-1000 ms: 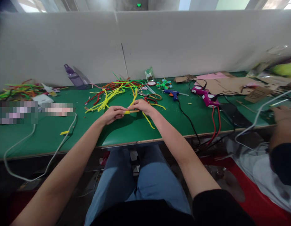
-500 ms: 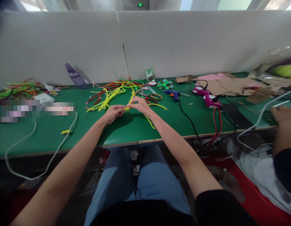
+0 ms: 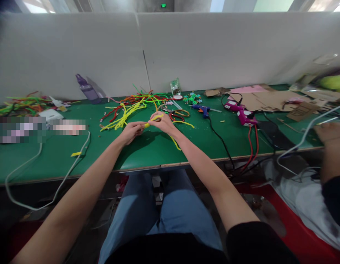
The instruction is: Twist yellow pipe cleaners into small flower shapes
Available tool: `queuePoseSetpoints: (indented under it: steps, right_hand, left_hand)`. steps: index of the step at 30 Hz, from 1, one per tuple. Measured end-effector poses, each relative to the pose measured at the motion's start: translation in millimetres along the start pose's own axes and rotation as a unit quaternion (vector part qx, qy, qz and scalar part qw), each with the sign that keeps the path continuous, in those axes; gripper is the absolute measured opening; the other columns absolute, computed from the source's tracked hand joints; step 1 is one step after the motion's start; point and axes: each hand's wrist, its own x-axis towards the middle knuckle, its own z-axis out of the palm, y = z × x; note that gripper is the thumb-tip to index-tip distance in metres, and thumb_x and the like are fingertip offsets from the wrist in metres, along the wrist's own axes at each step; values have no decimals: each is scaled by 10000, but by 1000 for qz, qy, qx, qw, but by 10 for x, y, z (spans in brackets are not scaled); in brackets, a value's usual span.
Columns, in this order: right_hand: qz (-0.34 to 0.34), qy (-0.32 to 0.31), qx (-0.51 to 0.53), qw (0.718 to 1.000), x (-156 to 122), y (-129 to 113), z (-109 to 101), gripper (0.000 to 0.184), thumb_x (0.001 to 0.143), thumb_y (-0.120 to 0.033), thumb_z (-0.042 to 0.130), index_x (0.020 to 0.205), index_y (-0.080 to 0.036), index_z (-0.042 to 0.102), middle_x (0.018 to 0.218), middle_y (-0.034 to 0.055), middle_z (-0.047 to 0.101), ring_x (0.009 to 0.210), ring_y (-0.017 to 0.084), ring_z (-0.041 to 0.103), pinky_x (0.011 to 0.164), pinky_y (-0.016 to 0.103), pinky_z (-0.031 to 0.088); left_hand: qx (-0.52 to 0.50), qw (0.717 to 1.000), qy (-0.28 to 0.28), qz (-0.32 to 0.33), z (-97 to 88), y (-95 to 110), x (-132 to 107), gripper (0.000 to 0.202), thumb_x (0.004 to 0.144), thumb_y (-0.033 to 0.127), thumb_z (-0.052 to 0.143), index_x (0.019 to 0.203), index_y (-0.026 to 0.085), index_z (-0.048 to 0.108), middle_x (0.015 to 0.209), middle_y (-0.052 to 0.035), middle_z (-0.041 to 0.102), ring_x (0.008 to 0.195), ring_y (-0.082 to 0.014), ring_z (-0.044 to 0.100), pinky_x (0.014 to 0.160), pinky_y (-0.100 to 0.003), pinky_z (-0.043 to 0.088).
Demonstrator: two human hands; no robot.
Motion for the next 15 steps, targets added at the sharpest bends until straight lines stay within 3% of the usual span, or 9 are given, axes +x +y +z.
queuePoseSetpoints:
  steps: [6, 11, 15]
  right_hand:
    - [-116, 33, -108, 987, 0, 37, -11, 58, 754, -225, 702, 718, -181, 709, 955, 50, 608, 985, 192, 558, 948, 389, 397]
    - [-158, 42, -147, 976, -41, -7, -23, 79, 789, -268, 694, 768, -194, 713, 1119, 71, 566, 1121, 227, 507, 1030, 443, 351]
    - [-173, 49, -152, 972, -31, -28, -29, 57, 778, -269, 713, 790, -217, 733, 1260, 71, 513, 1233, 252, 449, 1058, 463, 340]
  left_hand:
    - [-5, 999, 28, 25, -12, 20, 10, 294, 679, 228, 646, 930, 98, 726, 550, 37, 440, 453, -43, 292, 453, -221, 152]
    - [-34, 995, 72, 65, -21, 28, 15, 277, 675, 209, 623, 903, 81, 714, 536, 48, 415, 449, -42, 310, 446, -202, 181]
    - [-75, 993, 71, 62, -27, 42, 8, 240, 689, 196, 617, 890, 89, 690, 530, 58, 406, 432, -38, 297, 437, -188, 208]
